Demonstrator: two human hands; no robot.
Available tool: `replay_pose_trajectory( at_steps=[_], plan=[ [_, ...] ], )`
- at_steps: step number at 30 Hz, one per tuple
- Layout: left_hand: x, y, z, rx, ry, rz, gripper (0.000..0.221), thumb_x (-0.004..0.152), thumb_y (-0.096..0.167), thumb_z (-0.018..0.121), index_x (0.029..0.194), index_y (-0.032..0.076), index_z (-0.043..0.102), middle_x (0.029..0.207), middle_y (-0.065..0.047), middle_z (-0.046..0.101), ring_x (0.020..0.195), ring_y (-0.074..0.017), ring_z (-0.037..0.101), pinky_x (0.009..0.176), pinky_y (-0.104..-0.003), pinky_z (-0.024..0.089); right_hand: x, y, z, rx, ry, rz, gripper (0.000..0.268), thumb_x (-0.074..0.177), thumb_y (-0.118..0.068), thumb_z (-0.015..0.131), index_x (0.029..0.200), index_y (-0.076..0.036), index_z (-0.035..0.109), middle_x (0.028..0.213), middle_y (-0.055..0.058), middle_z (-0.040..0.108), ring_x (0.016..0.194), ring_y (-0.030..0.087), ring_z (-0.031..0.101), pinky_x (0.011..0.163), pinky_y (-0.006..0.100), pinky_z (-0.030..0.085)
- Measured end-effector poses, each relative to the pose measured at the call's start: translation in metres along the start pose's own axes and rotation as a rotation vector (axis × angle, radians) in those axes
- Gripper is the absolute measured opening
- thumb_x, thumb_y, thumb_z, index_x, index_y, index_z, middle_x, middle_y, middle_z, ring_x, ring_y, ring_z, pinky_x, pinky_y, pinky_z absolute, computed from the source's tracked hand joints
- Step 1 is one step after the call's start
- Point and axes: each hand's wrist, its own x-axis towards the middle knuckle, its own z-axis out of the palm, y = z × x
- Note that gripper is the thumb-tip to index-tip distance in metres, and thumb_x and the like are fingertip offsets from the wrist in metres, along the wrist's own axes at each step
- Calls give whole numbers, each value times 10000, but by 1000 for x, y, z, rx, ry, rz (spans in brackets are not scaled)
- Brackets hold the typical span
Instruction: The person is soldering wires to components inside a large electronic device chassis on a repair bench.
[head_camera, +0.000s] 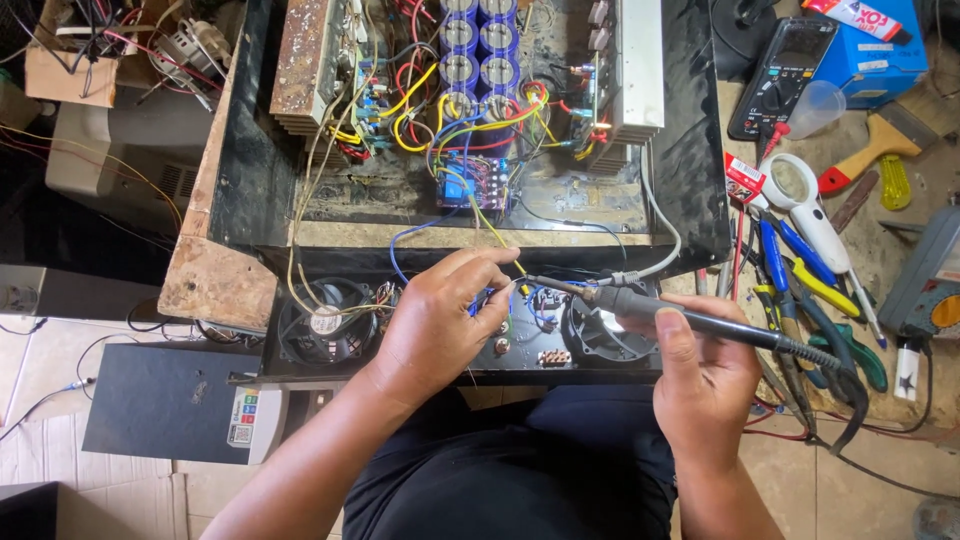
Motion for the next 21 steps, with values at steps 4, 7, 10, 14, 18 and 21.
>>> replay_pose_trajectory(
  at_steps=[4, 7, 10, 14, 18, 21],
  plan=[
    [0, -1, 1, 6, 7, 18, 28, 945, -7, 656, 966, 11, 662, 1130, -121, 739, 1054, -259, 718, 961, -361, 543, 0, 1, 1, 4, 19, 4, 152, 1037, -144, 600, 1141, -42, 558, 1051, 136, 632, 957, 327, 765, 865, 432, 713],
    [-1, -2, 1, 9, 1, 24, 54, 939, -12, 655, 901, 27, 649, 1180, -144, 734, 1083, -276, 718, 971, -372, 542, 0, 2, 0, 15, 11, 2, 161, 1036, -147, 602, 1145, -38, 557, 1056, 137, 630, 954, 344, 769, 862, 434, 714],
    [-1, -2, 1, 8, -1, 32, 60, 940, -8, 656, 891, 26, 645, 1196, -157, 732, 1094, -289, 717, 977, -382, 541, 0, 4, -1, 34, 2, -1, 166, 1034, -155, 608, 1148, -45, 559, 1055, 135, 629, 953, 353, 771, 866, 439, 713],
    [1, -1, 1, -2, -11, 36, 79, 950, -1, 651, 877, 23, 632, 1188, -182, 730, 1108, -304, 715, 980, -388, 536, 0, 2, 0, 20, 3, -2, 163, 1034, -164, 607, 1146, -52, 569, 1066, 119, 612, 961, 332, 761, 868, 445, 716],
    [1, -1, 1, 3, -10, 47, 78, 954, 0, 637, 880, 20, 627, 1187, -187, 729, 1117, -312, 711, 986, -396, 533, 0, -1, 0, 21, -14, 8, 147, 1040, -151, 594, 1144, -54, 554, 1054, 141, 628, 971, 366, 777, 864, 443, 712],
    [1, 0, 0, 11, -8, 32, 58, 951, 5, 647, 897, 22, 632, 1184, -166, 726, 1107, -303, 710, 971, -391, 541, -1, 1, -2, 46, 28, -3, 172, 1031, -164, 618, 1143, -39, 586, 1028, 132, 625, 940, 343, 764, 842, 432, 719]
  ],
)
